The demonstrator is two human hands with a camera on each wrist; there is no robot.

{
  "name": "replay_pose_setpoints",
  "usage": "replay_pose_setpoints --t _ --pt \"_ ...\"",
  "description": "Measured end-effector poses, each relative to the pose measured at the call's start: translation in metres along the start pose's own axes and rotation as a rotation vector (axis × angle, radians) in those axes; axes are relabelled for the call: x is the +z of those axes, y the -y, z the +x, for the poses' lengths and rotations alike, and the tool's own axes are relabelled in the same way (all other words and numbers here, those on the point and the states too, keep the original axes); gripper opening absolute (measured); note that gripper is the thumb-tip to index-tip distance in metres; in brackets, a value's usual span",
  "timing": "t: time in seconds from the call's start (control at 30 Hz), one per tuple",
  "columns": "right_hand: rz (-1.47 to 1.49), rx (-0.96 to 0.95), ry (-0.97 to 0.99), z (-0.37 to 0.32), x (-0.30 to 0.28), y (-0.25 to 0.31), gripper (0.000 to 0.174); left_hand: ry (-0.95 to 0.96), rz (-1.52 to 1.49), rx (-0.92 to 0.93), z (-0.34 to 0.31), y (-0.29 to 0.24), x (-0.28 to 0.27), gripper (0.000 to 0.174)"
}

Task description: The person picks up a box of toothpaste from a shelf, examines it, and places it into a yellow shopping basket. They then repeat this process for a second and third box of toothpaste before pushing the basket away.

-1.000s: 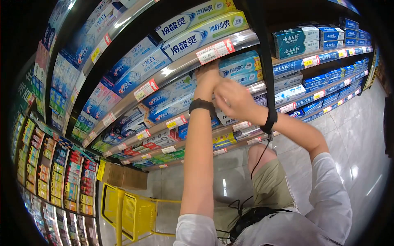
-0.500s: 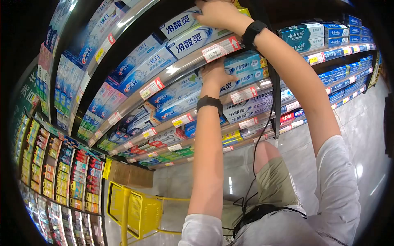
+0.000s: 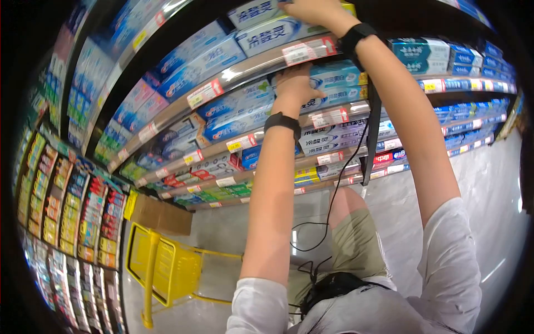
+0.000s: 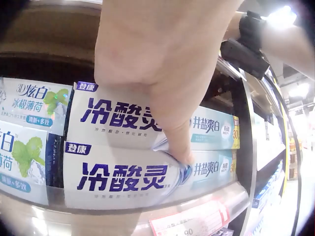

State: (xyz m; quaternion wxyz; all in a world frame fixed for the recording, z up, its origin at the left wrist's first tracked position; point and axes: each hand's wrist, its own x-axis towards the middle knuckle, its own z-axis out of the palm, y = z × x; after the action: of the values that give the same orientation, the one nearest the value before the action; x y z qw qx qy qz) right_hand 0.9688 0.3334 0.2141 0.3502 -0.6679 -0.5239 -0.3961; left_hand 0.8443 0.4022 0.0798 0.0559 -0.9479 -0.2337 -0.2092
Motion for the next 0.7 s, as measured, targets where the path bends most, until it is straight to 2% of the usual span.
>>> replay_pose_setpoints --t 0.1,0.13,0.17,0.23,0.27,0.3,0.33,0.37,0.43,0.47,0.53,0.6,0.63,0.67,0.7 --pt "-0.03 -0.053 0.001 0.007 0.023 -0.011 0.054 -0.157 0.119 0.081 -0.006 0.005 0.015 0.094" --pt "-0.129 0.002 0.084 0.001 -0.007 0.009 0.054 -0.223 0.191 0.101 -0.007 0.008 0.018 0.094" --pt "-0.183 0.036 0.162 0.003 -0.016 0.015 0.055 -0.26 0.195 0.1 -0.013 0.005 0.014 0.085" --pt "-0.211 0.033 0.13 0.004 -0.004 0.01 0.058 -0.337 0.225 0.14 -0.036 -0.001 -0.001 0.067" --pt "-0.245 -0.026 -0.007 -0.001 0.006 0.006 0.053 -0.378 0.247 0.184 -0.048 -0.002 -0.007 0.058" --pt "-0.366 -0.108 0.023 0.019 0.044 -0.034 0.061 -0.415 0.27 0.233 -0.062 0.0 -0.012 0.049" --pt "-0.457 -0.075 0.151 0.03 0.054 -0.047 0.078 -0.388 0.27 0.276 -0.078 0.006 -0.014 0.041" --pt "-0.438 -0.115 0.077 0.035 0.068 -0.061 0.074 -0.359 0.267 0.321 -0.097 0.012 -0.017 0.034" --pt "-0.471 -0.134 0.212 0.027 0.04 -0.035 0.076 -0.322 0.268 0.348 -0.14 0.026 -0.028 0.018" --pt "-0.367 -0.23 0.314 0.034 0.042 -0.044 0.075 -0.303 0.308 0.259 -0.164 0.036 -0.035 0.016" --pt "-0.232 -0.118 0.26 0.037 0.049 -0.051 0.074 -0.261 0.387 0.096 -0.208 0.065 -0.053 0.011" --pt "-0.136 -0.236 0.086 0.04 0.066 -0.069 0.074 -0.277 0.469 -0.255 -0.255 0.114 -0.065 0.016" --pt "-0.121 -0.21 0.136 0.039 0.059 -0.063 0.074 -0.178 0.722 -0.458 -0.284 0.132 -0.079 0.015" --pt "-0.042 -0.181 0.127 0.04 0.064 -0.062 0.075 -0.164 0.849 -0.607 -0.319 0.174 -0.076 0.012" --pt "0.033 -0.15 0.117 0.041 0.071 -0.066 0.075 0.031 1.027 -0.902 -0.336 0.164 -0.106 0.016"
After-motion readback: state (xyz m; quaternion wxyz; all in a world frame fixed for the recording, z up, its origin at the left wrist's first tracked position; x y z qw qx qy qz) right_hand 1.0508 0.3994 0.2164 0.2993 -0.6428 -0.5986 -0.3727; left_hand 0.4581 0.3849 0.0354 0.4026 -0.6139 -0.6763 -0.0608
